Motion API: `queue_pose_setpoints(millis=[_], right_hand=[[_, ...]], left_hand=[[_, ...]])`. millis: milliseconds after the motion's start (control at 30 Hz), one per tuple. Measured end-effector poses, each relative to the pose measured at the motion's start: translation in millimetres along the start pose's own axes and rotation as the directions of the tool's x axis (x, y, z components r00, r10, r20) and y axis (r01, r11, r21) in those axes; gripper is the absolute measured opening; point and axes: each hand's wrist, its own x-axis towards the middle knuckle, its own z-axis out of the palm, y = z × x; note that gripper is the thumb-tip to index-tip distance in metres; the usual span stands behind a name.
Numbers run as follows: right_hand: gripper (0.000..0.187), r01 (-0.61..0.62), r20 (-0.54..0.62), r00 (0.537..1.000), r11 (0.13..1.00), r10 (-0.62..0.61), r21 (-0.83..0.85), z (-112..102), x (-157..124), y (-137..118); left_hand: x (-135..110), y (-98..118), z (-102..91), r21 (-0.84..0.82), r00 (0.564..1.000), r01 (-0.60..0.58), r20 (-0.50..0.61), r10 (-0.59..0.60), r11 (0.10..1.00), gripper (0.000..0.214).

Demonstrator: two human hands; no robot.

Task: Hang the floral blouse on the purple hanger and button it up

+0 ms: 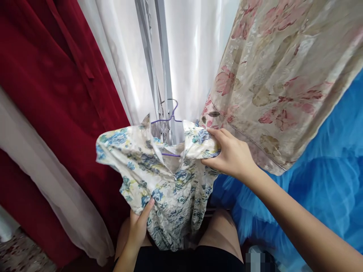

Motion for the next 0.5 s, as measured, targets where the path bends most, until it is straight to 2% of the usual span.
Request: queue_pose_setpoints(millis=[100,167,267,300,367,400,433,467,500], right_hand=[[0.072,0.089,0.005,0.996,0.995,-0.089,0.034,7.3,-1.7,-0.1],[0.072,0.132,0.049,0.989,0.987,-0.137,0.088,11.5,-10.1,4.9],[0.076,0.132,0.116,0.982,0.982,-0.148,0.135,18.9,-31.4,13.9],[0.076,0.110,0.081,0.989,0.985,-0.121,0.130,23.2,-41.2,15.0],[0.069,-0.012,-0.117,0.993,0.993,0.025,0.114,37.1,-66.1,10.4],[0.063,-0.099,-0.245,0.961,0.986,0.130,0.136,47.3,-81.5,4.0],[0.055,-0.216,-0.368,0.889,0.958,0.274,0.191,59.6,-98.4,-5.3],[0.046,-0.308,-0.415,0.814,0.908,0.406,0.283,73.6,-116.3,-17.2],[0.035,-0.365,-0.388,0.765,0.843,0.514,0.397,88.7,-134.3,-30.9]], left_hand=[[-11.6,-9.5,-11.3,0.065,0.998,0.030,-0.062,-0.026,0.997,0.064],[-22.0,-19.2,-19.9,0.141,0.992,0.084,-0.101,-0.070,0.986,0.060],[-39.0,-33.7,-29.5,0.205,0.987,0.140,-0.106,-0.121,0.969,0.056],[-44.3,-38.0,-31.6,0.198,0.985,0.156,-0.099,-0.138,0.968,0.056],[-53.3,-45.8,-35.0,0.176,0.976,0.209,-0.097,-0.194,0.962,0.058],[-56.8,-49.6,-36.7,0.169,0.966,0.250,-0.110,-0.234,0.954,0.059],[-59.4,-53.4,-38.5,0.163,0.954,0.291,-0.130,-0.272,0.943,0.060],[-61.2,-57.0,-40.3,0.156,0.941,0.325,-0.154,-0.302,0.933,0.060],[-62.2,-60.3,-42.0,0.147,0.930,0.350,-0.173,-0.324,0.925,0.061]])
